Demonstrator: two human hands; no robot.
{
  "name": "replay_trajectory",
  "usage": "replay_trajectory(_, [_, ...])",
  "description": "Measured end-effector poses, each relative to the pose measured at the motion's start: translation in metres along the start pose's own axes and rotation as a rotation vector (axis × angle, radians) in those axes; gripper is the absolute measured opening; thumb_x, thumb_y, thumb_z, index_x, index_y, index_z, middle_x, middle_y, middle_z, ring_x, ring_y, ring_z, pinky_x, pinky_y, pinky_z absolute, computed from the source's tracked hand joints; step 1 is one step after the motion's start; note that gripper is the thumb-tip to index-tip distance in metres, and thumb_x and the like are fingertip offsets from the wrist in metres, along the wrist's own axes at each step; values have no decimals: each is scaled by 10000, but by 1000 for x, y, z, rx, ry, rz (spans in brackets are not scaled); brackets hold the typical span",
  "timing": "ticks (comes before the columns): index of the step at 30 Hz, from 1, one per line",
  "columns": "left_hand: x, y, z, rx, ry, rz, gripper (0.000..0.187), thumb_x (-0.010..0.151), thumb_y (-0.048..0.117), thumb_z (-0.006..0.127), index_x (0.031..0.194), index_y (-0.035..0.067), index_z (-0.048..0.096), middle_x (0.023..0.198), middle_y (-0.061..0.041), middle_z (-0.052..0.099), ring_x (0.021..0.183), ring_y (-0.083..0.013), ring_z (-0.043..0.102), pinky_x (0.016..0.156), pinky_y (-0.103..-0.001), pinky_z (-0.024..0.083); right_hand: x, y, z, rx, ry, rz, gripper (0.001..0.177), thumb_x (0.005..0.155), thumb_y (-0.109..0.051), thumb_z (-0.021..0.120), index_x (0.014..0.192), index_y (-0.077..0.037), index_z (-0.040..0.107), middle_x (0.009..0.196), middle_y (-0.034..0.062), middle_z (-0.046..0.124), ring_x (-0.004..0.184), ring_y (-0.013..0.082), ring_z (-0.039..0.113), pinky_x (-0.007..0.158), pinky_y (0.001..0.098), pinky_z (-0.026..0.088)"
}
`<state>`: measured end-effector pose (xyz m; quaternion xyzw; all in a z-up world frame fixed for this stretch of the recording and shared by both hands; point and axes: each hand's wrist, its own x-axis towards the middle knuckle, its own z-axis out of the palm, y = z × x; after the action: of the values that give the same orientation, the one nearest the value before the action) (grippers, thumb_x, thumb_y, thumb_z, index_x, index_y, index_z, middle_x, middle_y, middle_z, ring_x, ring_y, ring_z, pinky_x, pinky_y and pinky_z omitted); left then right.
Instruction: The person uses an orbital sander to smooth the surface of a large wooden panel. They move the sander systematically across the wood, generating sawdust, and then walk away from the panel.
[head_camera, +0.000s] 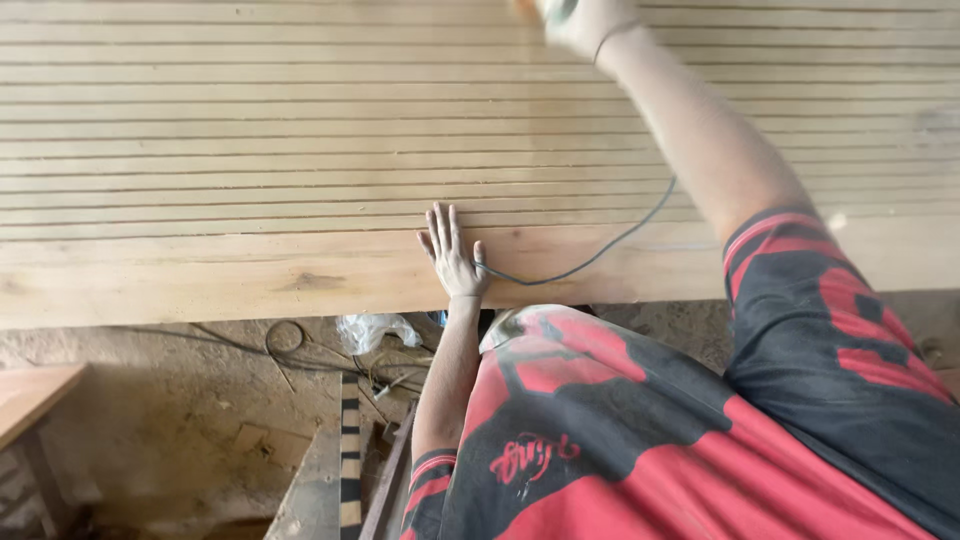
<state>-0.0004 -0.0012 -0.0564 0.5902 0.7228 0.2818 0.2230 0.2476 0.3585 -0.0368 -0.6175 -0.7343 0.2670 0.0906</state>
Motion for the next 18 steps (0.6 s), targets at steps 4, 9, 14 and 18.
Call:
replay_trajectory(4, [0, -2, -9, -190, 75, 57, 813, 1056, 625, 303, 1635, 54, 295, 1712, -222, 239, 1613, -394, 214, 1322, -567, 69, -78, -21, 18, -74, 44, -44, 962, 721, -310, 891, 1399, 105, 349, 1018, 240, 671, 862, 316, 709, 703, 400, 610])
replay_trajectory(9, [-6, -12, -14, -296, 100, 106, 804, 1063, 617, 329, 1642, 61, 283, 1717, -254, 210, 1617, -423, 197, 1325, -579, 105, -195, -62, 30, -10, -29, -23, 1072, 716, -319, 871, 1483, 100, 251, 1057, 254, 720, 923, 440, 700, 798, 496, 587])
replay_trajectory(14, [-7, -14, -18, -307, 95, 130, 786, 1073, 589, 349, 1651, 65, 255, 1721, -261, 177, 1612, -441, 180, 1321, -581, 98, -265, -91, 37, -119, -200, 52, 1031, 704, -371, 863, 1477, 32, 312, 1108, 277, 672, 972, 414, 708, 812, 495, 596])
replay_trajectory(18, [-8, -10, -18, -242, 55, 134, 777, 1054, 555, 386, 1647, 68, 266, 1720, -251, 191, 1607, -442, 182, 1317, -576, 107, -257, -88, 30, -190, -300, 0, 914, 729, -383, 857, 1430, -36, 384, 1149, 253, 666, 997, 393, 713, 839, 490, 597])
